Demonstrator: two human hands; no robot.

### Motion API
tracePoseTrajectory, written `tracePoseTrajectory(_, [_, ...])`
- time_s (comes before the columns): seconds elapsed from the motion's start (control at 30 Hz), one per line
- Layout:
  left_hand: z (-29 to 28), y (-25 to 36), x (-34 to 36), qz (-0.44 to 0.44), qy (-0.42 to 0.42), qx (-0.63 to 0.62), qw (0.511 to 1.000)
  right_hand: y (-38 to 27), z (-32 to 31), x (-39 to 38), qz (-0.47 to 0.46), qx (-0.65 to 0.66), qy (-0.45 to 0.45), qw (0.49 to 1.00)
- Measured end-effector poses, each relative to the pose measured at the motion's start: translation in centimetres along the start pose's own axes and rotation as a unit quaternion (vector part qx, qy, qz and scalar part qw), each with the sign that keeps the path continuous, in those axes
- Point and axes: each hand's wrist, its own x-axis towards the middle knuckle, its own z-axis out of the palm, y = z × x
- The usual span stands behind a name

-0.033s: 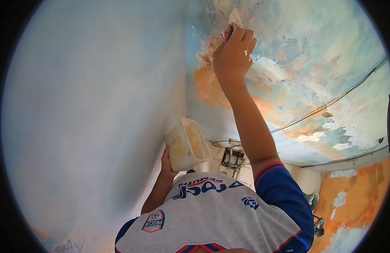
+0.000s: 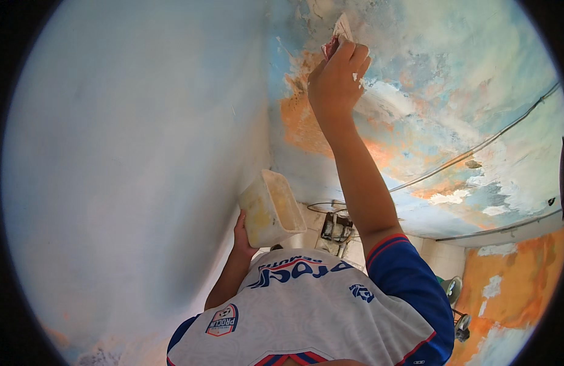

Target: The person applies plaster to a damaged indoor wall using a spreader, scraping white material from a plastic container and smoothing it across the wall surface.

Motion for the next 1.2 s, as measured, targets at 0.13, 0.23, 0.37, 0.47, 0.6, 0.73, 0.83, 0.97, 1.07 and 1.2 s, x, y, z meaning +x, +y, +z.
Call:
tracePoseTrajectory(0.13, [0.0,-0.4,0.5,-0.008,-0.005,-0.006,1.000,2.9,5.6,-1.8,-0.079,-0.137,0.015,0.987])
tracePoseTrajectory(0.23, [0.3,-0.4,0.2,-0.009,0.004,0.005,1.000,3.3,8.4,-2.6,-0.151,-0.216,0.120,0.957])
tracePoseTrajectory(0.37, [-0.1,-0.3,-0.2,-0.003,0.012,0.017,1.000,3.4,8.1,-4.4,-0.204,-0.118,0.057,0.970])
tracePoseTrajectory(0.47, [-0.3,-0.7,-0.5,0.008,0.006,-0.020,1.000,3.1,5.8,-4.5,-0.185,-0.041,0.046,0.981])
tracePoseTrajectory(0.6, [-0.7,-1.0,-1.6,0.012,0.010,-0.010,1.000,2.4,4.1,-1.9,-0.123,-0.096,-0.009,0.988])
tracePoseTrajectory(0.73, [-0.4,-1.2,-1.3,0.001,0.016,-0.007,1.000,3.4,7.2,-3.3,-0.204,-0.135,0.053,0.968])
tracePoseTrajectory(0.83, [-0.4,-1.3,-1.6,0.014,0.027,-0.018,0.999,2.6,5.2,-4.9,-0.183,-0.033,-0.080,0.979])
tracePoseTrajectory(0.97, [-1.6,-1.6,-2.7,0.038,0.011,-0.008,0.999,1.0,-0.5,-0.4,-0.003,0.015,-0.088,0.996])
tracePoseTrajectory(1.07, [-0.9,-1.4,-2.8,0.025,0.007,-0.005,1.000,3.2,2.8,-0.9,-0.088,-0.091,-0.065,0.990])
tracePoseTrajectory(1.2, [-0.5,-1.1,-2.4,0.037,0.018,-0.003,0.999,1.9,5.1,-5.3,-0.124,-0.014,-0.221,0.967])
